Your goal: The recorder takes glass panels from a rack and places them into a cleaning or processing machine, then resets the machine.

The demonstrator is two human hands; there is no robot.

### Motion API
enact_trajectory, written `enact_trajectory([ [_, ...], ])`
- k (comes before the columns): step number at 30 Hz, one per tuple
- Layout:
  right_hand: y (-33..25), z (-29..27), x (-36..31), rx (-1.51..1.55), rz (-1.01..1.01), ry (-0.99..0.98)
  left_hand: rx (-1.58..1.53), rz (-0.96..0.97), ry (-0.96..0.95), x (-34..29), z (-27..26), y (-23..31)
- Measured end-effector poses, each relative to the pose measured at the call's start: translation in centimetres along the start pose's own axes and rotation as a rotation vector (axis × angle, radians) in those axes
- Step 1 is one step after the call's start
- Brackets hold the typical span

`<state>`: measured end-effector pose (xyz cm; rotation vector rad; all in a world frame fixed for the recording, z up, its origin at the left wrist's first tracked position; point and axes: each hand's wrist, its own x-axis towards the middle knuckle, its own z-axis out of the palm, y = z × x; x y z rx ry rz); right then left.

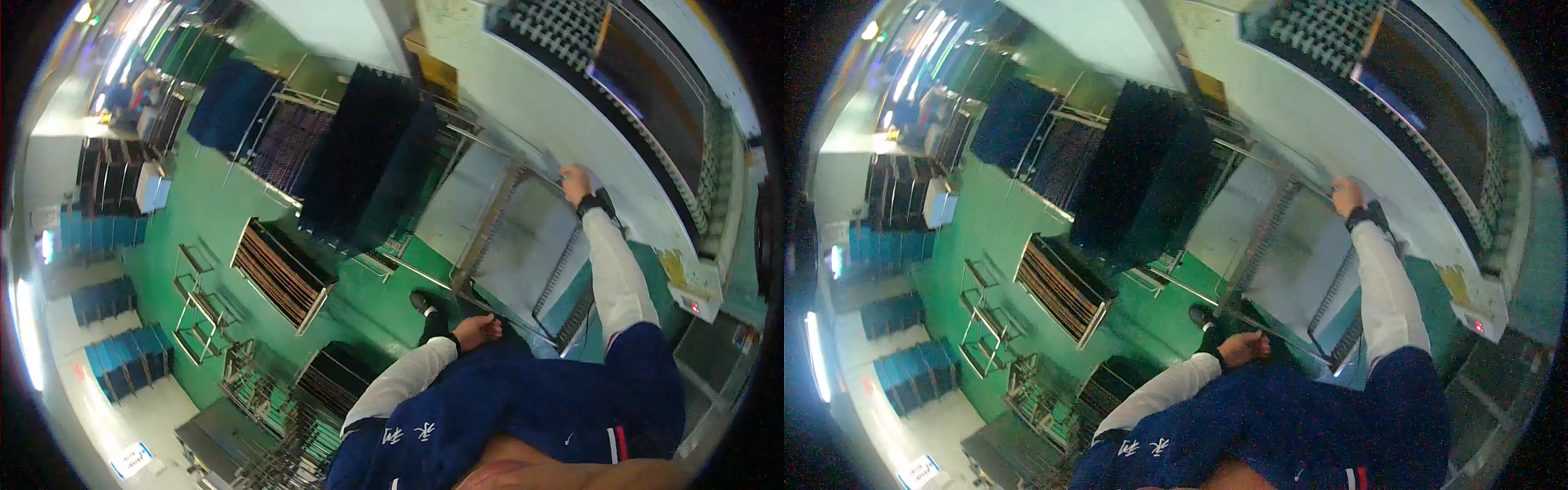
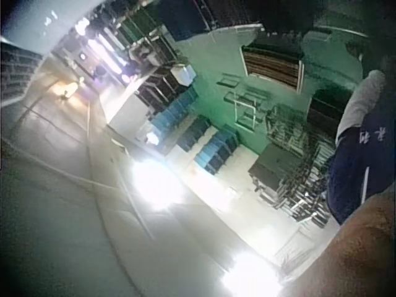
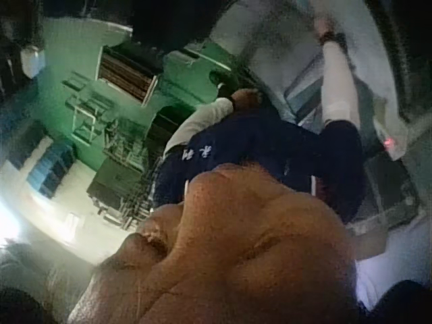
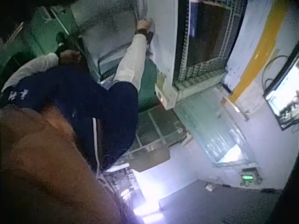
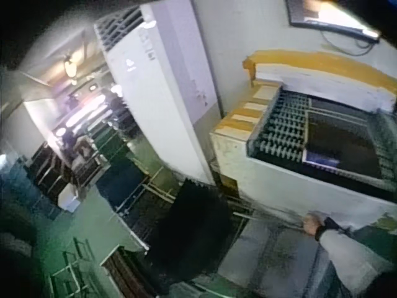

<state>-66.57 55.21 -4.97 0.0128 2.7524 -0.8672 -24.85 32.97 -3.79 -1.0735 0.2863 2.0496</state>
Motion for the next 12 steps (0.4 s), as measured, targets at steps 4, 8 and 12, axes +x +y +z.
enact_trajectory([
  [4, -3.2, 0.2, -0.6, 0.361, 0.129, -0.147, 0.495, 0.070, -0.002, -1.4, -1.0, 1.1],
  [8, -2.5, 0.9, 0.2, 0.293, 0.221, -0.190, 1.718, 0.450, 0.317, -2.7, 1.0, 1.8],
  [12, -0.5, 2.6, 1.7, -0.133, -0.203, -0.154, 1.815, 0.732, 0.236, -5.5, 2.9, 3.4],
])
